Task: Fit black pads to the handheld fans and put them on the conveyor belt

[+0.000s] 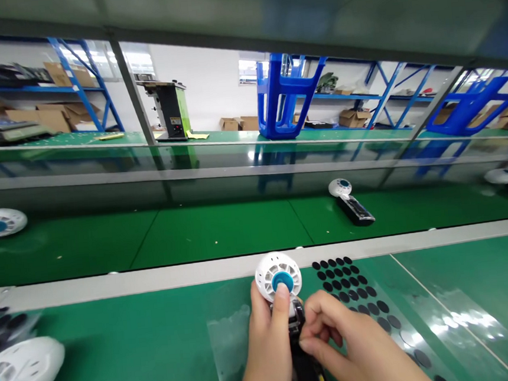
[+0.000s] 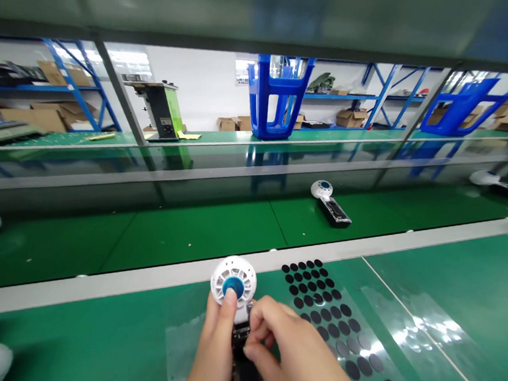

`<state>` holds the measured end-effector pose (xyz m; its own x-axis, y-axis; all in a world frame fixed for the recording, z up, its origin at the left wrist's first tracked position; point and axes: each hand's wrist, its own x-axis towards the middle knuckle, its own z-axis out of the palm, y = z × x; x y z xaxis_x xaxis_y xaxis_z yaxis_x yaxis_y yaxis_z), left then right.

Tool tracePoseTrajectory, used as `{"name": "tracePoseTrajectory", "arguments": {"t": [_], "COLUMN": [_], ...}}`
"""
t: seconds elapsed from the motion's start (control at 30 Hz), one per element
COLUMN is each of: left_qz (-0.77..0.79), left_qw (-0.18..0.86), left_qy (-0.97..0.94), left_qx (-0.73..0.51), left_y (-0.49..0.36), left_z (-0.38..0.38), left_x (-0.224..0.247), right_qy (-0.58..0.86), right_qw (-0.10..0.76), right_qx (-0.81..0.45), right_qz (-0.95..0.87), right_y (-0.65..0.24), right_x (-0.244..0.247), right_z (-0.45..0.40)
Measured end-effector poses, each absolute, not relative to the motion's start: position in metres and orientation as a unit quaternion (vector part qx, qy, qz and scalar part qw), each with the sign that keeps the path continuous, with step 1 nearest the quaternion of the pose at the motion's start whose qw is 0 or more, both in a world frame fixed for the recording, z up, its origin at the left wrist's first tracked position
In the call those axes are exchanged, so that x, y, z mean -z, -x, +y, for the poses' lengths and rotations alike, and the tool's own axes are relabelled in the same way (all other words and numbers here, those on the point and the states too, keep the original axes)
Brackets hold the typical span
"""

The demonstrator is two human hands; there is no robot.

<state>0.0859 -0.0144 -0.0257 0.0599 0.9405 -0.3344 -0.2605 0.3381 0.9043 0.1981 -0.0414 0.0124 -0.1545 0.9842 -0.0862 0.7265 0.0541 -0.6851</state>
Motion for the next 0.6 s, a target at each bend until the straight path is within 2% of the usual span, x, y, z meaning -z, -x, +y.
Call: {"name": "tracePoseTrajectory", "arguments": {"t": [0.27, 0.43, 0.6], "left_qz": [0.495, 0.492, 0.454], "left_qw": [0.638, 0.637, 0.681], "left_qy": [-0.313, -0.311, -0.294], "left_qx": [-0.500, -0.506, -0.493], "left_y": [-0.090, -0.091, -0.088], "left_z": [-0.015, -0.014, -0.015], "left_x": [0.029, 0.033, 0.029], "right_qy": [0.585, 0.560, 0.578], "right_qw": [0.227, 0.189, 0.199], "right_qx": [-0.276, -0.310, -0.325], "right_qz": [-0.728, -0.744, -0.722], "right_y": [-0.201, -0.207, -0.216], "right_x": [-0.003, -0.015, -0.021], "right_z": [-0.041, -0.040, -0.032]}}
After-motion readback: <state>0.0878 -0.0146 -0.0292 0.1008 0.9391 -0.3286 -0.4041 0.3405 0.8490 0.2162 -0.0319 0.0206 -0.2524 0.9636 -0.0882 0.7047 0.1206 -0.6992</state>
